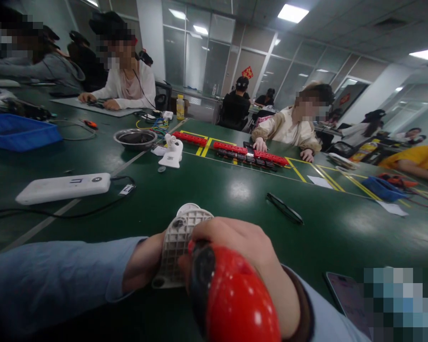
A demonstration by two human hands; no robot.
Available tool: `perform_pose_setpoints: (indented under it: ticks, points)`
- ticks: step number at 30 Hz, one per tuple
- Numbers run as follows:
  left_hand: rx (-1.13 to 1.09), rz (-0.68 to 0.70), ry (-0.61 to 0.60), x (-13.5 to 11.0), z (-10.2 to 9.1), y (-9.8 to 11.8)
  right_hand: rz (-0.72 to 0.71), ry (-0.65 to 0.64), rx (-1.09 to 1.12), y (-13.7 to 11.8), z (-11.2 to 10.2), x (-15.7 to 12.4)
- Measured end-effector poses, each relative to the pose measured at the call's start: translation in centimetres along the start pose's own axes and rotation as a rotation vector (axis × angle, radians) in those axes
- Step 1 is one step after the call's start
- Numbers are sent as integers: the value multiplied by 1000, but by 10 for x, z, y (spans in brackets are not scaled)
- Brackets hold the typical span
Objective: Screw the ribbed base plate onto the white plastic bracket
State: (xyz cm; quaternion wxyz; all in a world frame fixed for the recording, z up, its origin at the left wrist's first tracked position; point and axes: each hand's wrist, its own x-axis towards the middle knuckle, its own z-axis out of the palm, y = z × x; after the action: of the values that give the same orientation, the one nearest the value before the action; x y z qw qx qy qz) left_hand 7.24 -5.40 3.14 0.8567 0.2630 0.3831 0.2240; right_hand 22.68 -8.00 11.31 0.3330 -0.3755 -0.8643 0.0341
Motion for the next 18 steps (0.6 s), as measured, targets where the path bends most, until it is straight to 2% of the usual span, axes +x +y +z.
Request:
perform_pose_setpoints:
  ticks: [3, 6, 9, 15, 18]
  points:
    - [-4, -55, -48, 0, -2, 2, -40, 4, -43, 0, -8, -2]
    - [-84, -110, -130, 1, -3, 4, -76, 152, -31, -1, -14, -5]
    - [-167, -145, -162, 1, -3, 7, -32, 264, 0, 1, -14, -7]
    - [-240, -104, -233, -2, -1, 10, -43, 300, 72, 8, -8, -12]
    - [-239, -100, -226, 1, -5, 9, -4, 356, 99, 14, -11, -17]
